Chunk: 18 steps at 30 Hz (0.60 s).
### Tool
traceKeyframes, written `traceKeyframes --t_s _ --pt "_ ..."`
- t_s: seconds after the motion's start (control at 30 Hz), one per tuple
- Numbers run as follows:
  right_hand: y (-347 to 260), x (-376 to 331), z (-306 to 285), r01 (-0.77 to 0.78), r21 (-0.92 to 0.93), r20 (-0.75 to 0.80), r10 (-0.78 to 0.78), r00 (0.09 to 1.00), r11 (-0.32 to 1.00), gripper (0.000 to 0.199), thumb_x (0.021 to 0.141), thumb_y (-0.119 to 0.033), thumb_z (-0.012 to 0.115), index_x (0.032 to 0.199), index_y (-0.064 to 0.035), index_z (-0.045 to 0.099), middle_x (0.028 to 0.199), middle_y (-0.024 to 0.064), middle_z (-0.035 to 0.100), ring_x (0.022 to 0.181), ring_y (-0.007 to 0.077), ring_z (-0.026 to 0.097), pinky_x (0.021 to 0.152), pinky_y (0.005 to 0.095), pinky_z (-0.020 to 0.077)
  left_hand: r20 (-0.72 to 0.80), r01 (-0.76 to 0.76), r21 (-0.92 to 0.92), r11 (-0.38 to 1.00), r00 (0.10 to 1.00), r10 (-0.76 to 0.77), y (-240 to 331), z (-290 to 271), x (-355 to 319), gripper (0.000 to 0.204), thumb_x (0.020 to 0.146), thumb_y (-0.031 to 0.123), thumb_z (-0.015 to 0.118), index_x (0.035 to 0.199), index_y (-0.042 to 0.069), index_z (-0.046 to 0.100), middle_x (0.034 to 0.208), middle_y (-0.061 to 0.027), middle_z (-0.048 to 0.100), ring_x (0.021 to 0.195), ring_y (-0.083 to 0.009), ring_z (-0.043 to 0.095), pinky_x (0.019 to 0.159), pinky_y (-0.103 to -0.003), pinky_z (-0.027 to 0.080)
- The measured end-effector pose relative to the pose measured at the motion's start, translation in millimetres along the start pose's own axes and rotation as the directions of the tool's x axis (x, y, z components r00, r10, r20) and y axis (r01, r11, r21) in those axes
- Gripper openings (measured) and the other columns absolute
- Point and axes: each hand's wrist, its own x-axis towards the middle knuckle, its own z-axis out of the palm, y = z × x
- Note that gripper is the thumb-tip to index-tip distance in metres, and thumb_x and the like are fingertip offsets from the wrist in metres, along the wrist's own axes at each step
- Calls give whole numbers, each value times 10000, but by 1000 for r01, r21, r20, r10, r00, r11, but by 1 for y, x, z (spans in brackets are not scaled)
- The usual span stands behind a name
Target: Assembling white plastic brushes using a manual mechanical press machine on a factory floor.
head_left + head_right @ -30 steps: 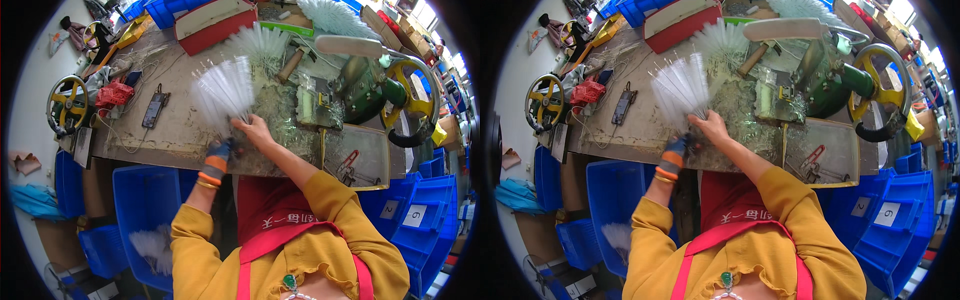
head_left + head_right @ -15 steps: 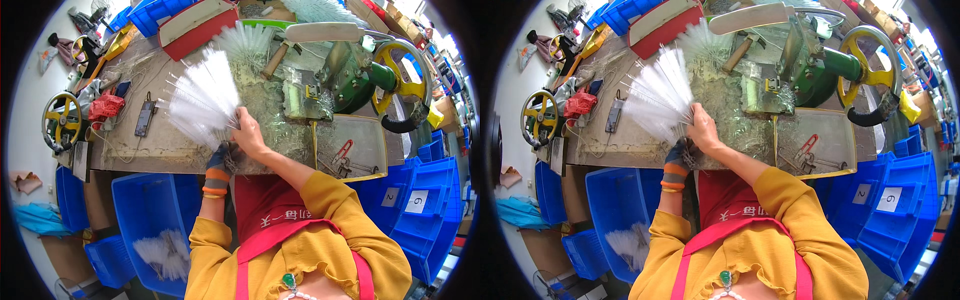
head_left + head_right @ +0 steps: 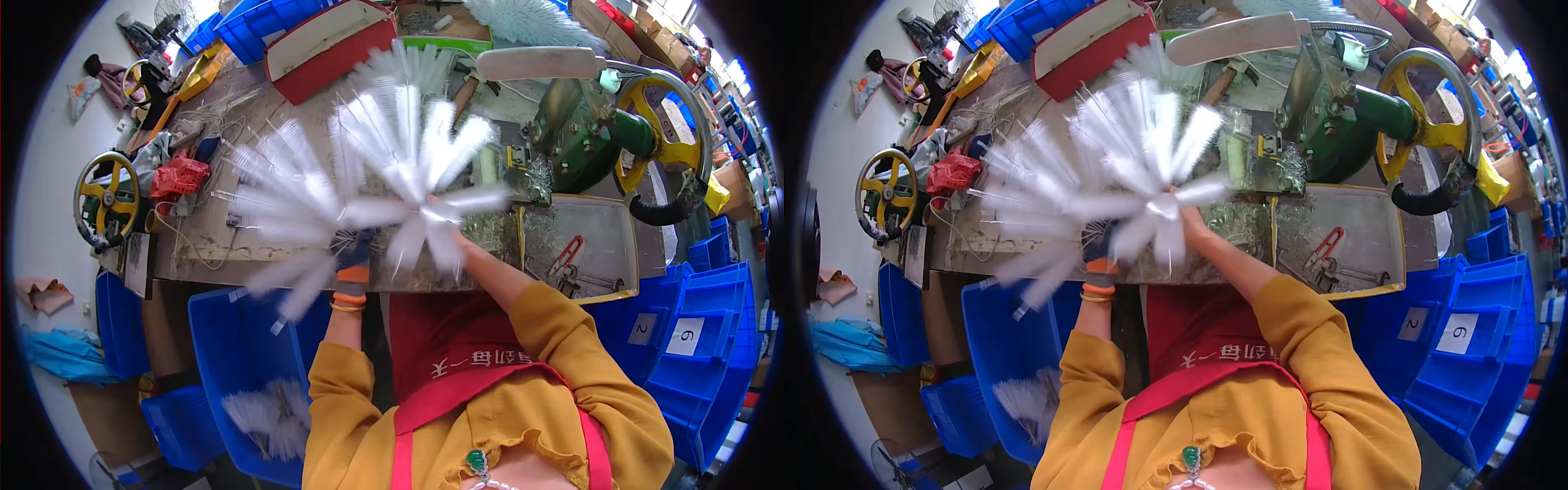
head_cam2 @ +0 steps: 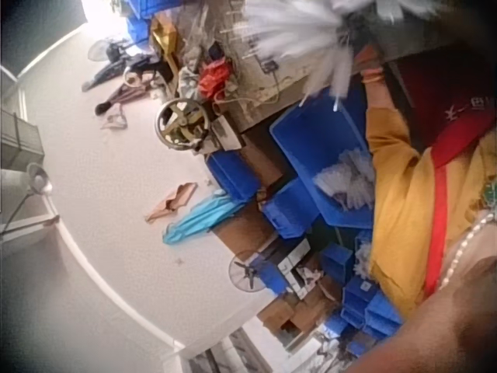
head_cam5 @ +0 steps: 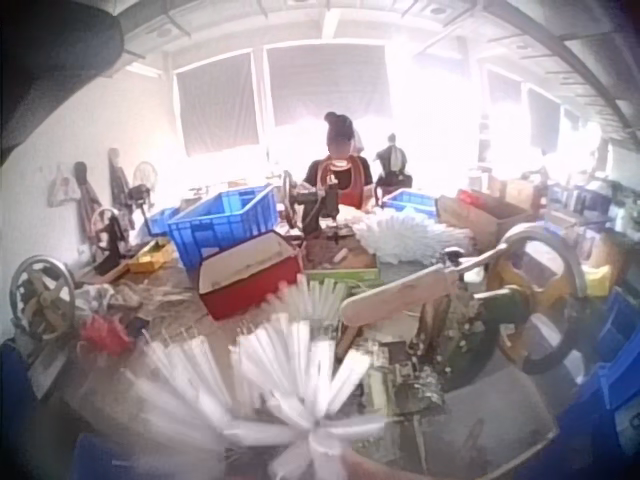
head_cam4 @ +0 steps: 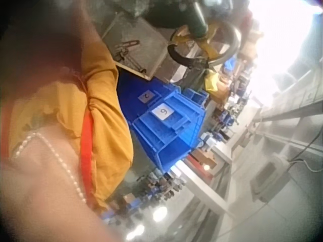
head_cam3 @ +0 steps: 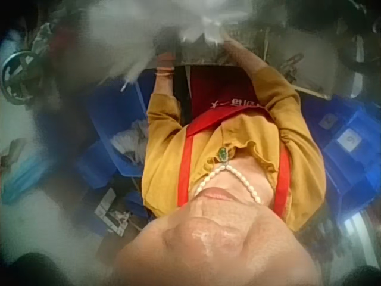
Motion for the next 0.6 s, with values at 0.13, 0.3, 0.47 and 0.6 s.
traceKeyframes --t_s 0.13,0.3,0.47,0.6 --pt "-5 -7 -3 501 -645 332 -379 864 577 273 770 -44 473 1037 6 437 914 90 509 809 155 475 700 274 398 -55 89 -200 976 993 -101 123 33 15 103 742 29 496 835 -13 504 643 -34 523 577 -100 491 505 -240 434" --pt "-34 -15 2 270 -660 98 -276 956 701 176 760 -149 525 854 -1 532 678 29 526 582 91 465 522 249 389 158 415 -415 810 909 -385 121 26 29 94 771 138 498 780 45 490 497 -10 434 390 -104 436 370 -226 388" --pt "-59 -40 34 151 -601 152 -74 986 785 275 754 -298 549 833 -38 593 630 -4 507 568 52 442 507 204 363 713 790 -506 346 609 -347 148 31 6 128 765 183 500 767 58 476 451 1 367 343 -91 375 325 -232 346" --pt "-49 -49 44 266 -782 376 86 923 564 469 622 -349 657 901 15 557 776 86 587 720 174 539 647 264 411 937 906 -107 409 230 -264 126 41 -20 267 746 212 513 922 16 470 595 -48 476 502 -133 490 405 -259 417"
